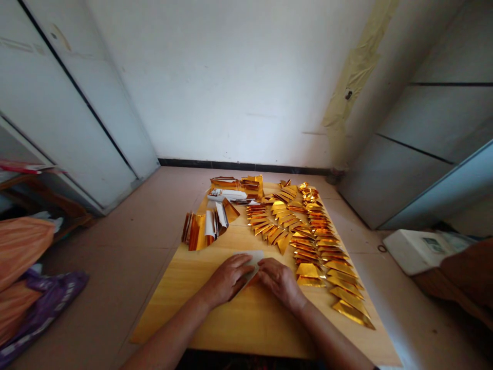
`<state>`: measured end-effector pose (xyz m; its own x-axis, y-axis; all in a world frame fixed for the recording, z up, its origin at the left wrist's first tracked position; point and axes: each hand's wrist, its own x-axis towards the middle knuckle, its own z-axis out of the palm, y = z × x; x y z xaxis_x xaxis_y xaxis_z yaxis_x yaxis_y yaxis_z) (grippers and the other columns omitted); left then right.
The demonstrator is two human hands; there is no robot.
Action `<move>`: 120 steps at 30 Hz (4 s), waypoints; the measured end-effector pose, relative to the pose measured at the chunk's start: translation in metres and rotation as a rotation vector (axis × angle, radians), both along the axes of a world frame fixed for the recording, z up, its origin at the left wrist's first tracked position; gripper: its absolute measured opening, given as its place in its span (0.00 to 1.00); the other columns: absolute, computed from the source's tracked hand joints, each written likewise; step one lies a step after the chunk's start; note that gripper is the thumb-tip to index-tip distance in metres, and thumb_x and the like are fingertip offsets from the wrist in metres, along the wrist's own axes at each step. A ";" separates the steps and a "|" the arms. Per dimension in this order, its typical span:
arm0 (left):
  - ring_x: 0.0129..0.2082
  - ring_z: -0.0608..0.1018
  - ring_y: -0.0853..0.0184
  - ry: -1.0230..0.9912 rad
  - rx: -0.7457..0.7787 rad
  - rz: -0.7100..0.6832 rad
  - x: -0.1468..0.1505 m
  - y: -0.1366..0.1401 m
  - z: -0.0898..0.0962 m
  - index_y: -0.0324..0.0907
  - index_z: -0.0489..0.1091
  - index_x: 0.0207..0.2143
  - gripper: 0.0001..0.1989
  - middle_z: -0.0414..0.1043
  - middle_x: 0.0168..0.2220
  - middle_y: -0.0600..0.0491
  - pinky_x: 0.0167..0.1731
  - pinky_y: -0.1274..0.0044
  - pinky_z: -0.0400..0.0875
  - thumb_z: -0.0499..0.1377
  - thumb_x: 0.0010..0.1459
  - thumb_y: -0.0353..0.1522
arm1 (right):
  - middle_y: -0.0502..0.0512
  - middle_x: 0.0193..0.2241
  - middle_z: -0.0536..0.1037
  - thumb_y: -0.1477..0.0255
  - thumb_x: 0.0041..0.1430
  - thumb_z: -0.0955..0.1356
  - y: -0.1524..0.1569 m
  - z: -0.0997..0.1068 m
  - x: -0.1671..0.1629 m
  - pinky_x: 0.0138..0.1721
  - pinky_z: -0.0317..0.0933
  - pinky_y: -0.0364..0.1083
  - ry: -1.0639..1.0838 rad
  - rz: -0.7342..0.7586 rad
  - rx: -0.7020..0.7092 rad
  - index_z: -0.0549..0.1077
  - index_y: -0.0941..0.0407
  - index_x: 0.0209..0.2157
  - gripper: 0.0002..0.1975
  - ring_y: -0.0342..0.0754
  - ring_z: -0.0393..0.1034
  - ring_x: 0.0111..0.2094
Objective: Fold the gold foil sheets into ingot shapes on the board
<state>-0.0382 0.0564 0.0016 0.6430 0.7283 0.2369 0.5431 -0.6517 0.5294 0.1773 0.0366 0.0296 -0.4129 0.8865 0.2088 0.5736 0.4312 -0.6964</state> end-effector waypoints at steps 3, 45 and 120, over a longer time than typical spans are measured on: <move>0.52 0.70 0.60 -0.087 -0.046 0.052 -0.006 0.006 0.002 0.42 0.73 0.43 0.12 0.68 0.51 0.44 0.51 0.69 0.67 0.57 0.55 0.31 | 0.51 0.28 0.74 0.70 0.64 0.60 0.011 -0.009 -0.015 0.33 0.59 0.39 -0.102 -0.167 -0.051 0.72 0.56 0.30 0.12 0.42 0.68 0.30; 0.51 0.68 0.57 0.116 0.153 0.219 -0.005 0.006 0.013 0.45 0.77 0.32 0.11 0.74 0.46 0.50 0.53 0.60 0.61 0.55 0.54 0.25 | 0.53 0.30 0.71 0.78 0.61 0.59 0.024 -0.022 -0.054 0.18 0.48 0.39 -0.721 -0.514 0.044 0.67 0.57 0.34 0.07 0.41 0.67 0.21; 0.30 0.71 0.67 0.058 0.180 0.465 -0.005 0.017 0.001 0.41 0.68 0.24 0.12 0.71 0.26 0.53 0.33 0.75 0.62 0.52 0.60 0.32 | 0.53 0.29 0.78 0.73 0.58 0.64 0.032 -0.032 -0.034 0.34 0.58 0.42 -0.318 -0.377 0.142 0.69 0.58 0.42 0.10 0.46 0.72 0.31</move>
